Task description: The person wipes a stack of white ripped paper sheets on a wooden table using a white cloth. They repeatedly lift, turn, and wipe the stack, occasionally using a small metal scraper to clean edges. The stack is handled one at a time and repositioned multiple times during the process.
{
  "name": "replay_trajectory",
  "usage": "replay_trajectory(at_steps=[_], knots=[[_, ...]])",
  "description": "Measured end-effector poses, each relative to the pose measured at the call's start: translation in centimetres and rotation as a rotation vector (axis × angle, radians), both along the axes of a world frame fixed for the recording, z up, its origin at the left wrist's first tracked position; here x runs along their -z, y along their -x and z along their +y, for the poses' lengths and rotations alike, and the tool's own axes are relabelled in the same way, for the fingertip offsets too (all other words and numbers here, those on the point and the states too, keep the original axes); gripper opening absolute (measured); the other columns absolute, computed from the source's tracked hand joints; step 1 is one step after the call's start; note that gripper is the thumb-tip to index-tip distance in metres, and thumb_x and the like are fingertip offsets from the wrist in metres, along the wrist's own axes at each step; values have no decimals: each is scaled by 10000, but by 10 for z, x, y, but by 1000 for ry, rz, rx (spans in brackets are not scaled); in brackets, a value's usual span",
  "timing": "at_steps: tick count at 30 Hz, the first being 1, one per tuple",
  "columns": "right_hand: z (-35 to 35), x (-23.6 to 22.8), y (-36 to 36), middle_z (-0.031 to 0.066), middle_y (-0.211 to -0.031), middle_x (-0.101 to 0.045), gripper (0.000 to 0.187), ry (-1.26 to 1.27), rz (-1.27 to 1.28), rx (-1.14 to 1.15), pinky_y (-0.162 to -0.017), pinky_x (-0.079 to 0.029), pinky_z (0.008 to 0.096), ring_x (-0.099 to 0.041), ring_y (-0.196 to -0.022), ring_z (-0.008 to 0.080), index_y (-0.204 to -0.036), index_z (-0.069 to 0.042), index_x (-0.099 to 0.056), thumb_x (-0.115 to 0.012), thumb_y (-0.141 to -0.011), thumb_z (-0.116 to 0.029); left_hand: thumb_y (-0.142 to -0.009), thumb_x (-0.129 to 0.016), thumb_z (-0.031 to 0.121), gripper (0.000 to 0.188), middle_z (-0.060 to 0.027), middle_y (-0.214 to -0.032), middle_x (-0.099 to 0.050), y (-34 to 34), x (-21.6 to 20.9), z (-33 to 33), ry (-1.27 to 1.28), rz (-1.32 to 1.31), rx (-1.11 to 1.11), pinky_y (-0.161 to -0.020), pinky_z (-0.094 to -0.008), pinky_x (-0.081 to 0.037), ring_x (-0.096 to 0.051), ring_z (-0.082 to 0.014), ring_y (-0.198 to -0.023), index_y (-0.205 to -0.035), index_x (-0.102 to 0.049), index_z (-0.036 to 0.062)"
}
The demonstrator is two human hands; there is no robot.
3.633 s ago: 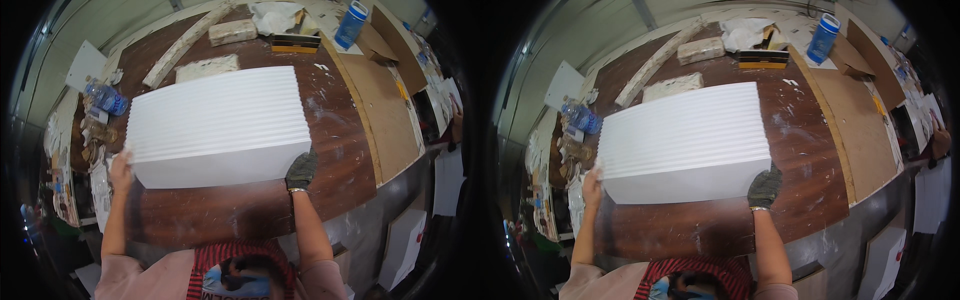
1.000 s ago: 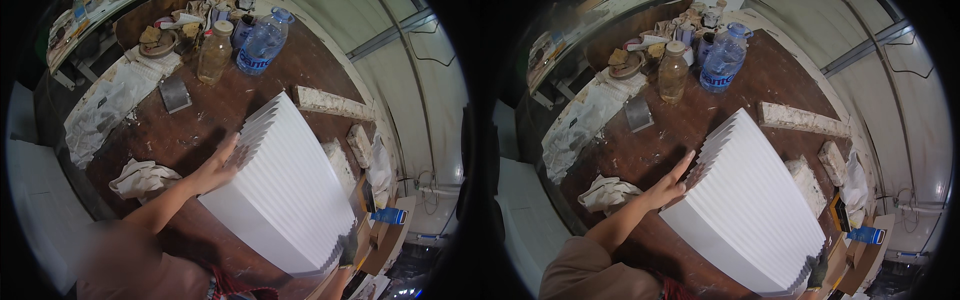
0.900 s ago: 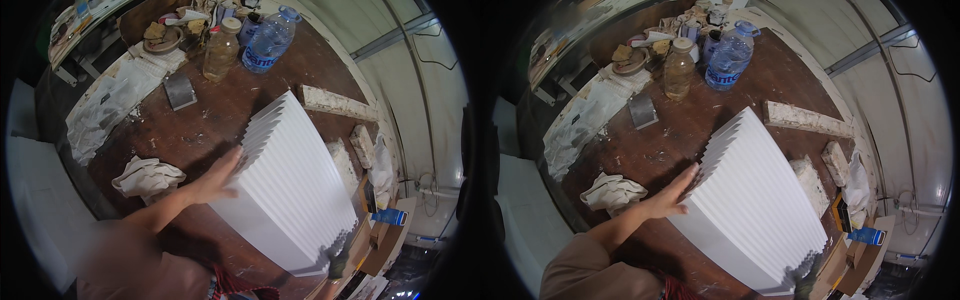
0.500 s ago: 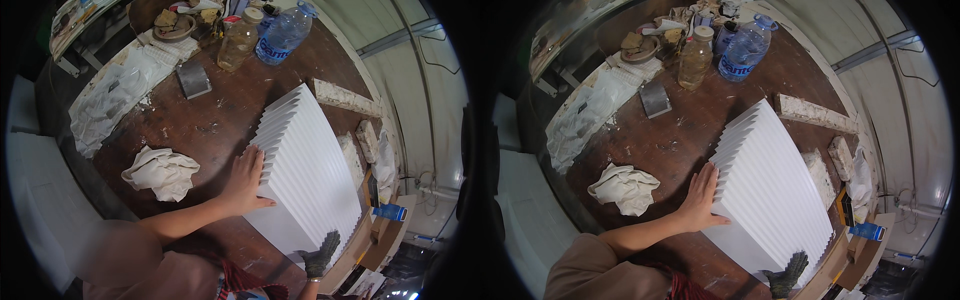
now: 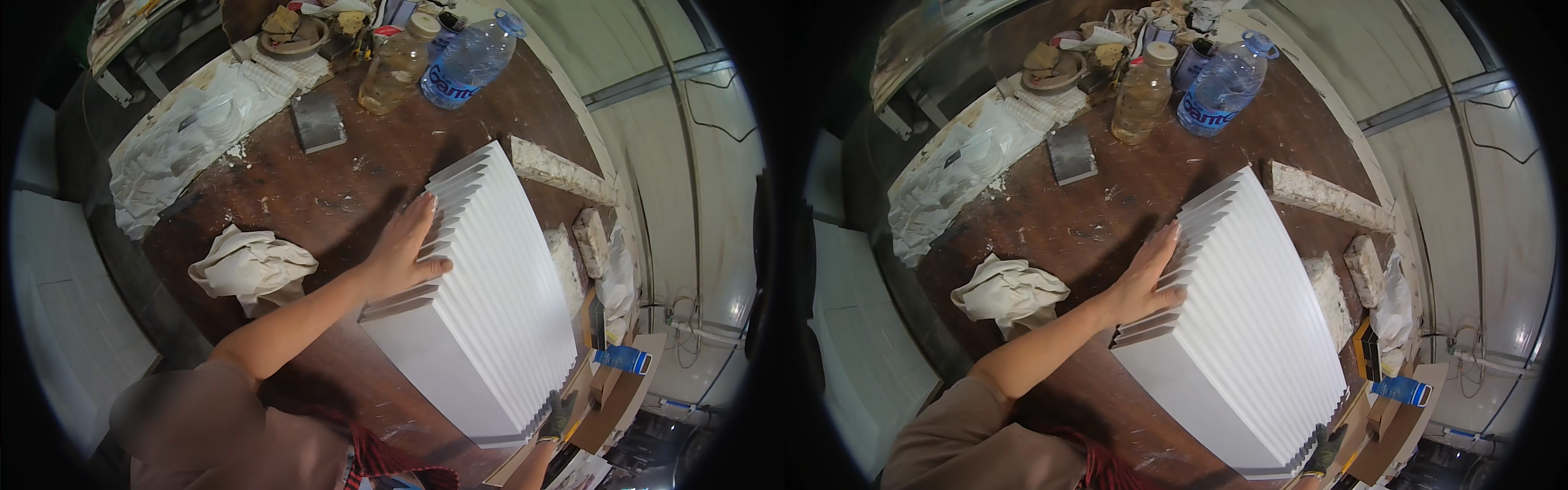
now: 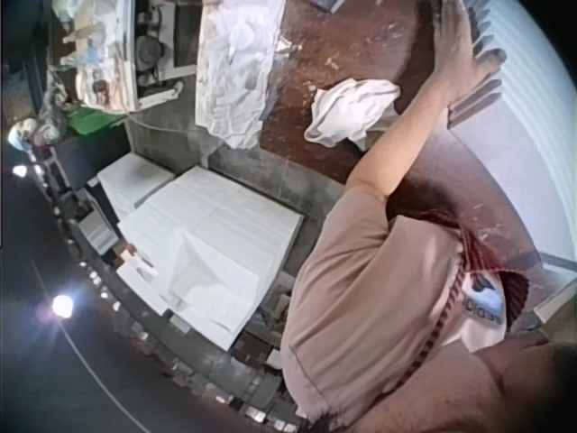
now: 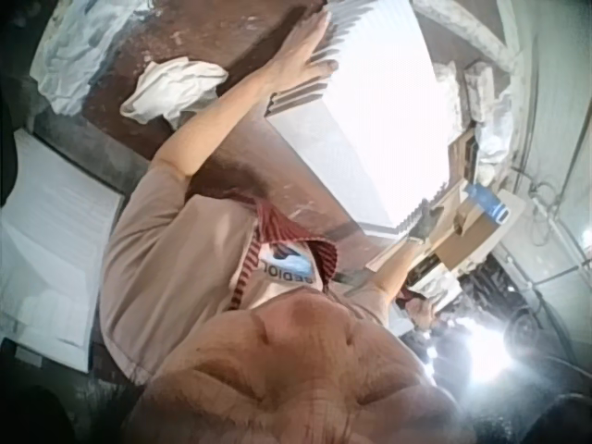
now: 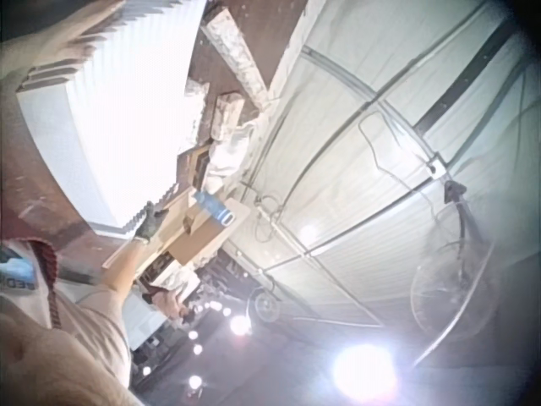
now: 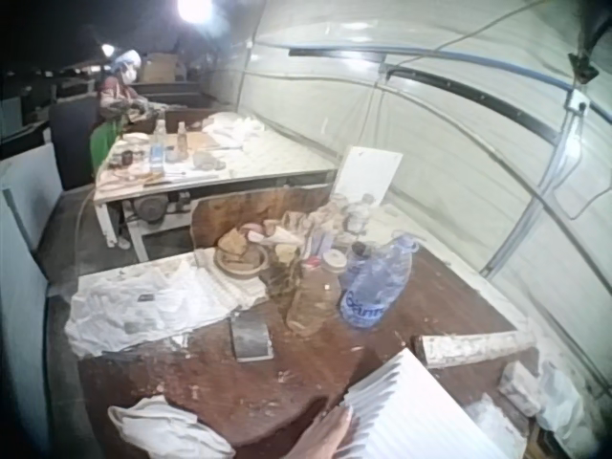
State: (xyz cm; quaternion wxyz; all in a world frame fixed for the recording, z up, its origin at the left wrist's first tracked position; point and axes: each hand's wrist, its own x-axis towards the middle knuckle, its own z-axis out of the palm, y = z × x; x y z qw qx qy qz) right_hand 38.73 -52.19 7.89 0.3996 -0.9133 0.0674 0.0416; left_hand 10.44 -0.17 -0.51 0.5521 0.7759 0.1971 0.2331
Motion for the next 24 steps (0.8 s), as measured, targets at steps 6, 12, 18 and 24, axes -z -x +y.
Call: replay_trajectory(at_steps=[6, 12, 18, 24], knots=[[-26, 15, -48, -56, -791, -525, 567, -29, 426, 12, -476, -362, 266, -439, -589, 93, -1453, -183, -481, -652, -913, -195, -973, -532, 558, 989, -309, -1620, -105, -28, 1, -4, -42, -4, -22, -1213, -514, -130, -114, -443, -1511, -1563, -53, -76], [-39, 26, -68, -44, -794, -543, 608, -66, 387, -5, -465, -367, 273, -445, -574, 98, -1467, -198, -466, -661, -892, -181, -969, -490, 591, 1006, -316, -1624, -48, -34, 6, -21, -149, 3, -70, -1195, -581, -99, -63, -492, -1503, -1565, -15, -65], [-42, 22, -96, -32, -797, -562, 651, -52, 418, -28, -453, -371, 280, -452, -559, 104, -1481, -212, -451, -671, -871, -167, -962, -504, 584, 1032, -312, -1628, 40, -32, -7, -37, -222, 226, -11, -1168, -667, -52, 24, -483, -1514, -1567, 58, -35], [-30, 20, -114, -21, -801, -581, 694, -43, 452, -48, -441, -376, 287, -458, -544, 110, -1495, -226, -437, -681, -850, -154, -1017, -391, 604, 903, -294, -1627, -149, -47, -3, 32, -83, -96, -126, -1200, -569, -137, -144, -417, -1523, -1575, -103, -44]])
